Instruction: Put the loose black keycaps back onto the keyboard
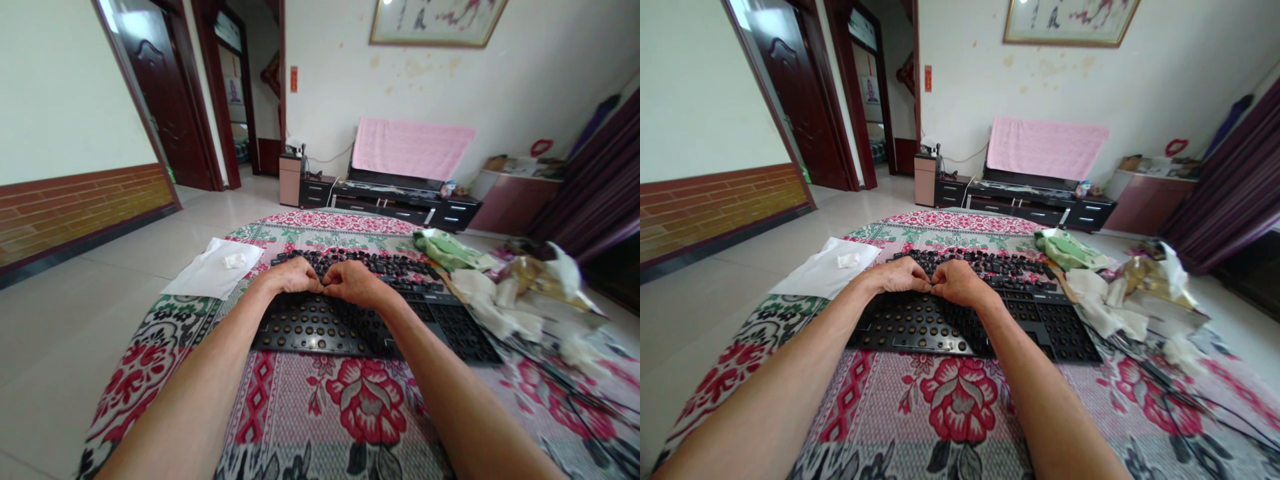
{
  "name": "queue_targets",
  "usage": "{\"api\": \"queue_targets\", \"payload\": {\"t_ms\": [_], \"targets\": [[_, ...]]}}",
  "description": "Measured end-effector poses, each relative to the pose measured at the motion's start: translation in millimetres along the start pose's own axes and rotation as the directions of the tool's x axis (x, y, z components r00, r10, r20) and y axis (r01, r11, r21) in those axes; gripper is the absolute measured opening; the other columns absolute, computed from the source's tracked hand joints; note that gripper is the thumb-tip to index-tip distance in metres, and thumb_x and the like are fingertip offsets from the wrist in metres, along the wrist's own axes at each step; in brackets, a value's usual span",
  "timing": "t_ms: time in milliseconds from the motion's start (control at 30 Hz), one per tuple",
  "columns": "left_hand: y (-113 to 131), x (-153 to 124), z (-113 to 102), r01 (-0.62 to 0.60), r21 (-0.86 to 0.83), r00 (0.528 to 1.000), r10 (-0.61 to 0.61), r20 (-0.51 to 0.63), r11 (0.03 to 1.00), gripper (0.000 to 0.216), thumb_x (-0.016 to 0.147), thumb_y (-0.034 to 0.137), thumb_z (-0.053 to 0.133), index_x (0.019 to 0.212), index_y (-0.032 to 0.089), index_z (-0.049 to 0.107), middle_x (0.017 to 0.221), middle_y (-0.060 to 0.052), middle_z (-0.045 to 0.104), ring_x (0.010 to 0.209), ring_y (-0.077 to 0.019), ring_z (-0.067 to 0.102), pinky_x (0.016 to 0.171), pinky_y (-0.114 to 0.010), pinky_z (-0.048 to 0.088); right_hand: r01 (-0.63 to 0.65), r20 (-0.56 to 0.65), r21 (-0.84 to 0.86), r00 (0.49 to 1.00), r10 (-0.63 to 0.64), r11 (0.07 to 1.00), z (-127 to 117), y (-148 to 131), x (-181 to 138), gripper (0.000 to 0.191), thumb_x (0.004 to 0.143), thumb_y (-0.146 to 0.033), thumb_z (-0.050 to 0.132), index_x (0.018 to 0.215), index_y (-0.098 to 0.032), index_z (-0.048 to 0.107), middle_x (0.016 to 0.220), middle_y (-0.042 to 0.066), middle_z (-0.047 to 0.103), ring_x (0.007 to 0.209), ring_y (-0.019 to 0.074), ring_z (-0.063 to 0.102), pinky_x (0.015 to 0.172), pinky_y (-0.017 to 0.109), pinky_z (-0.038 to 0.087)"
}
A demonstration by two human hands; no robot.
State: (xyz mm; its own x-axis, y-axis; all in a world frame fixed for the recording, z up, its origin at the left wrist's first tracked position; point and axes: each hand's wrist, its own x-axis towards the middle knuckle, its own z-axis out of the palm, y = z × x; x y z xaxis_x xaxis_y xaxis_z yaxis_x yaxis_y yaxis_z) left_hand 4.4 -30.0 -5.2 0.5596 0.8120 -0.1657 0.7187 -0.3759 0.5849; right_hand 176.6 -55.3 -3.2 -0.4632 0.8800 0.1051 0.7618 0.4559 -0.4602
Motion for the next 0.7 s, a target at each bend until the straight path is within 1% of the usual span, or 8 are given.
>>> {"api": "queue_targets", "payload": {"t_ms": [67, 133, 300, 433, 700], "targets": [[-1.0, -0.4, -1.1, -0.023, -0.015, 0.999, 0.023, 0.034, 1.000, 0.034, 0.061, 0.041, 0.054, 0.086, 0.021, 0.068, 0.074, 0.003, 0.064, 0.066, -0.0118, 0.052, 0.057, -0.020, 0.034, 0.011, 0.015, -0.001, 1.000, -0.011, 1.000, -0.1, -0.3, -0.7, 0.014, 0.061, -0.020, 0.054, 0.070, -0.015, 0.065, 0.056, -0.001, 0.059, 0.051, 0.0080, 0.049, 0.048, 0.019, 0.032], [-1.6, -0.7, -1.7, -0.019, -0.023, 0.998, 0.020, 0.052, 1.000, 0.034, 0.060, 0.038, 0.055, 0.088, 0.022, 0.067, 0.076, 0.003, 0.065, 0.069, -0.0120, 0.053, 0.060, -0.020, 0.035, 0.022, 0.025, 0.002, 0.999, -0.022, 1.000, 0.1, -0.7, -1.4, 0.015, 0.062, -0.020, 0.054, 0.069, -0.015, 0.065, 0.055, -0.001, 0.058, 0.050, 0.0077, 0.048, 0.048, 0.019, 0.032], [-0.9, -0.7, 0.2, 0.008, -0.037, 0.999, -0.007, 0.035, 0.999, 0.036, 0.060, 0.039, 0.056, 0.089, 0.022, 0.067, 0.077, 0.003, 0.065, 0.071, -0.0127, 0.053, 0.060, -0.020, 0.035, 0.004, 0.008, -0.016, 1.000, -0.004, 1.000, 1.1, -2.3, -1.9, 0.015, 0.061, -0.019, 0.053, 0.067, -0.015, 0.066, 0.054, -0.001, 0.057, 0.049, 0.0076, 0.047, 0.048, 0.019, 0.031], [1.4, -0.1, 2.7, 0.028, -0.038, 1.000, -0.028, 0.010, 0.999, 0.035, 0.058, 0.041, 0.056, 0.084, 0.020, 0.068, 0.073, 0.003, 0.064, 0.068, -0.0126, 0.052, 0.058, -0.020, 0.035, -0.001, 0.009, -0.014, 1.000, 0.001, 1.000, 1.0, -1.5, -1.4, 0.015, 0.060, -0.019, 0.055, 0.069, -0.014, 0.066, 0.056, -0.001, 0.059, 0.050, 0.0080, 0.048, 0.049, 0.019, 0.031], [7.6, 0.7, 3.8, 0.063, -0.033, 0.998, -0.063, -0.015, 0.998, 0.032, 0.057, 0.037, 0.056, 0.080, 0.018, 0.068, 0.068, 0.002, 0.062, 0.059, -0.0106, 0.049, 0.052, -0.020, 0.032, -0.008, 0.007, -0.009, 1.000, 0.008, 1.000, 0.4, 2.0, -0.1, 0.015, 0.060, -0.020, 0.056, 0.070, -0.015, 0.066, 0.055, -0.002, 0.057, 0.050, 0.0079, 0.046, 0.048, 0.019, 0.031]]}}
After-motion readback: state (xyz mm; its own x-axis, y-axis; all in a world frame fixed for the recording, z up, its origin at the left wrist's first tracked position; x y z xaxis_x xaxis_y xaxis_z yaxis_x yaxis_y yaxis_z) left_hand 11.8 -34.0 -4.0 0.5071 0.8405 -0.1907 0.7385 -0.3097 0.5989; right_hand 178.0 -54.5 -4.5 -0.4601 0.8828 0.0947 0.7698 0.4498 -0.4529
